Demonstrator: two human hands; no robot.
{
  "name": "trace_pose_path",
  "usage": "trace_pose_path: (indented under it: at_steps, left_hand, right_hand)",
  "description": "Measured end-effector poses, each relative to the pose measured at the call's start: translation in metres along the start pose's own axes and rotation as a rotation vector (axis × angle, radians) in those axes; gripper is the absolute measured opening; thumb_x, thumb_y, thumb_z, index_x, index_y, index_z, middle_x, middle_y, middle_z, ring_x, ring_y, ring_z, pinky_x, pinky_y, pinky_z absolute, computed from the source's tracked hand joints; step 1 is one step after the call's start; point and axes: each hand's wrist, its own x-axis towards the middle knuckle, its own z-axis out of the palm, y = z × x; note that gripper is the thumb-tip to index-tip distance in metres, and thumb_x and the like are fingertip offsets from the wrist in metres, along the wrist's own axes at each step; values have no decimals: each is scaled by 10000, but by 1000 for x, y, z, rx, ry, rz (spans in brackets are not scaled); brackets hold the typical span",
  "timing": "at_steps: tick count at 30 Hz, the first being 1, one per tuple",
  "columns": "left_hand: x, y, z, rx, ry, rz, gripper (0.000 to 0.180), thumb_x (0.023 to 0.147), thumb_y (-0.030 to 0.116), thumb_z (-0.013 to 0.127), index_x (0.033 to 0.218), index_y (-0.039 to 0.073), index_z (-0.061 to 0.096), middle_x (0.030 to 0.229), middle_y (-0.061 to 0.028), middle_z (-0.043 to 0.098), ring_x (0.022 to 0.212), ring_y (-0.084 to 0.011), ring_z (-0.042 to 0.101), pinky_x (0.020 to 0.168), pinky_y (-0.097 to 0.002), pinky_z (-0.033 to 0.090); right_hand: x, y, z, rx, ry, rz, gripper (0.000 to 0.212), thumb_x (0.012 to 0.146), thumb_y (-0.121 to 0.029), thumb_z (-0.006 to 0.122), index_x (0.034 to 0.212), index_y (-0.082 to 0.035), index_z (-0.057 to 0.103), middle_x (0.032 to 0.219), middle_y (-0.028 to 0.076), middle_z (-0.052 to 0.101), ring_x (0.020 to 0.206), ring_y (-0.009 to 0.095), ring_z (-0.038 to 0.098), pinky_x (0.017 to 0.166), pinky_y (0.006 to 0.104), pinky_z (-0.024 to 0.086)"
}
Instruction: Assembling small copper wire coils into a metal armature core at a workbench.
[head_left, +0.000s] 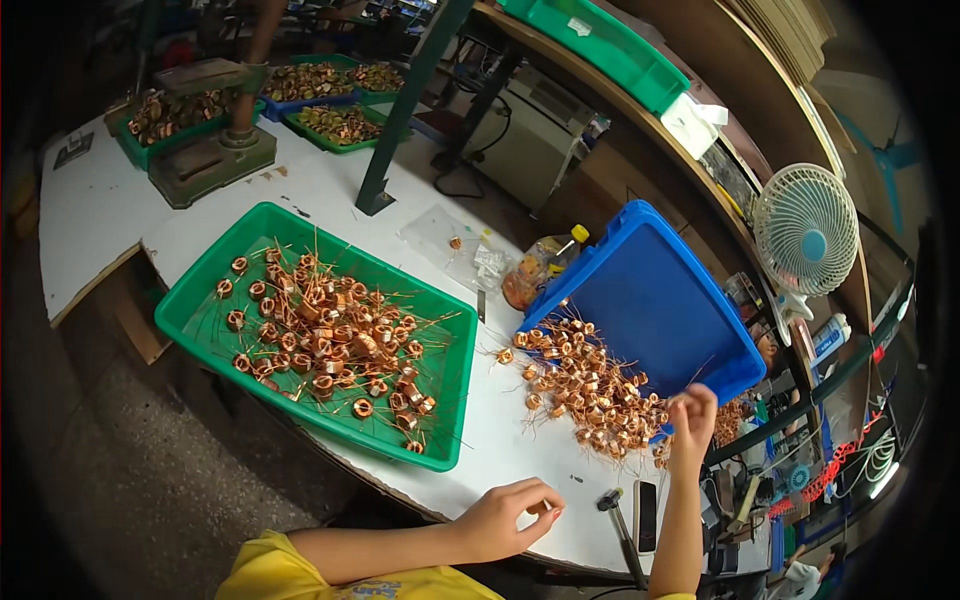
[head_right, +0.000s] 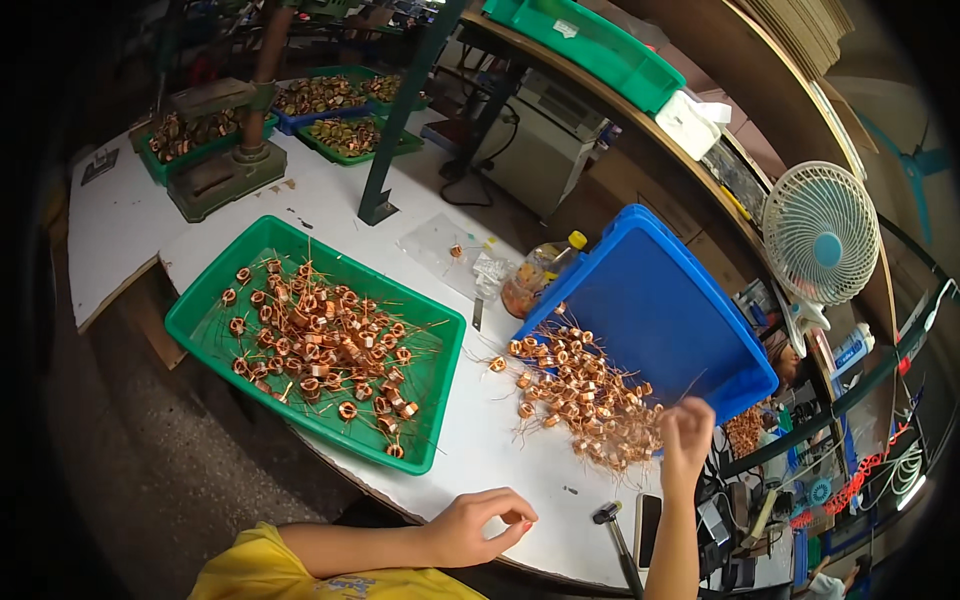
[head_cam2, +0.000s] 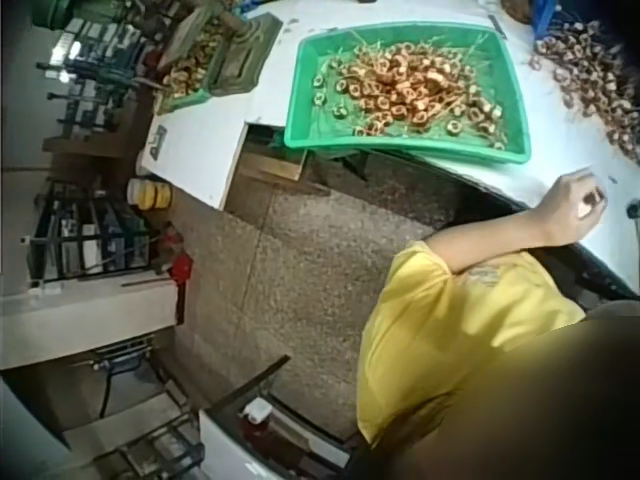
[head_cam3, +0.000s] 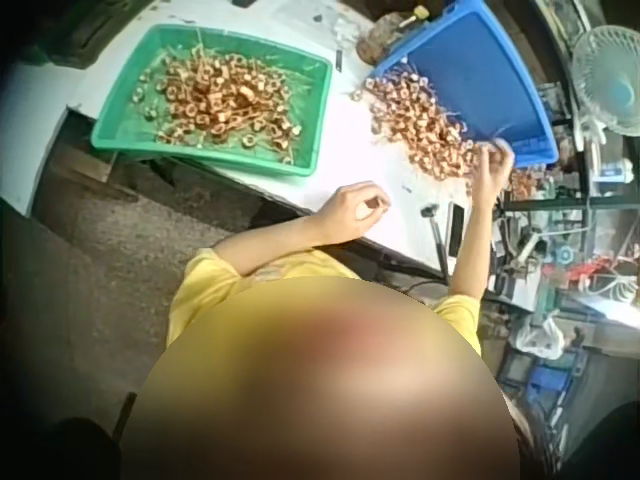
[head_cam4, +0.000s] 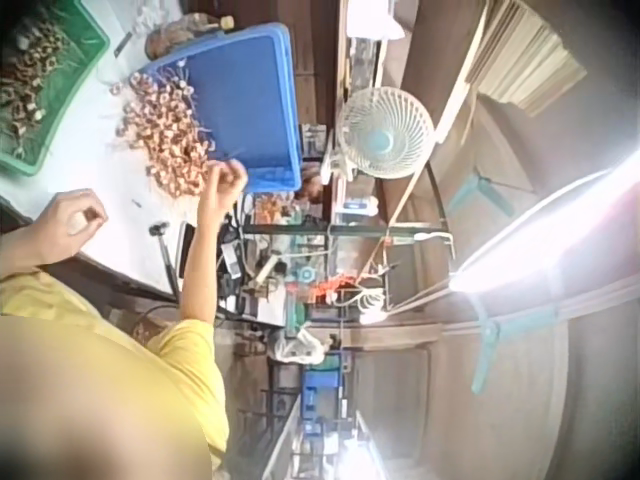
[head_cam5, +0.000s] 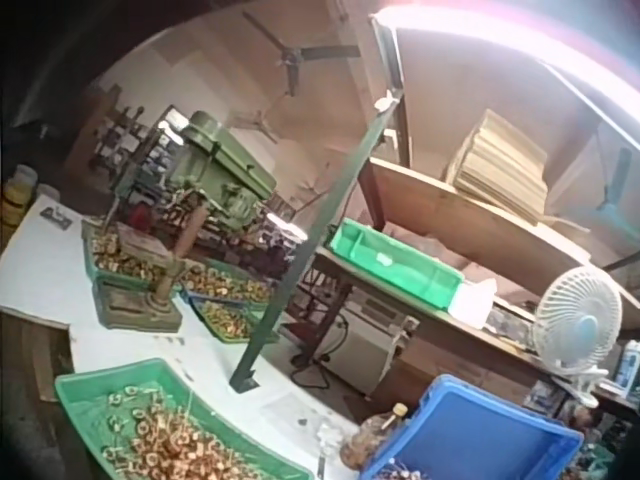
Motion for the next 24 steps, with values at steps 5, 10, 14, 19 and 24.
trace_pose_path:
  at_steps: [5,10,14,19,24]
  left_hand:
    - [14,7,3,-362,91,-249,190,782,5,619,951,4,533,895,-66,587,708,-119,542,613,-213,472]
    - [17,18,6,-679,94,-441,248,775,27,659,975,-1,516,918,-84,574,755,-138,562,612,-222,495]
    - [10,6,8,-877,98,-524,270,758,16,673,971,10,507,919,-110,568,801,-178,592,625,-254,522]
    - [0,-11,6,-1131,96,-687,272,779,-4,630,993,50,471,942,-121,566,806,-202,606,668,-312,550]
    - [3,-6,6,-1121,112,-816,256,808,12,590,1018,63,453,957,-138,566,831,-230,595,646,-320,530]
  right_hand:
    - [-71,-67,46,149,-365,450,176,767,69,565,896,-24,489,791,78,581,702,137,546,605,197,437]
    - [-103,-91,67,111,-282,419,105,794,26,542,892,-7,524,797,83,587,675,151,535,612,214,434]
    - [-111,-101,63,-65,-299,312,83,810,-6,526,890,8,544,794,91,579,677,156,520,624,228,429]
    - [-122,-70,45,-109,-262,312,160,762,11,519,907,-13,583,892,91,569,816,197,493,745,269,400]
    - [-145,-31,35,738,-204,558,334,789,-162,601,1041,31,498,1069,164,517,845,195,462,742,267,390]
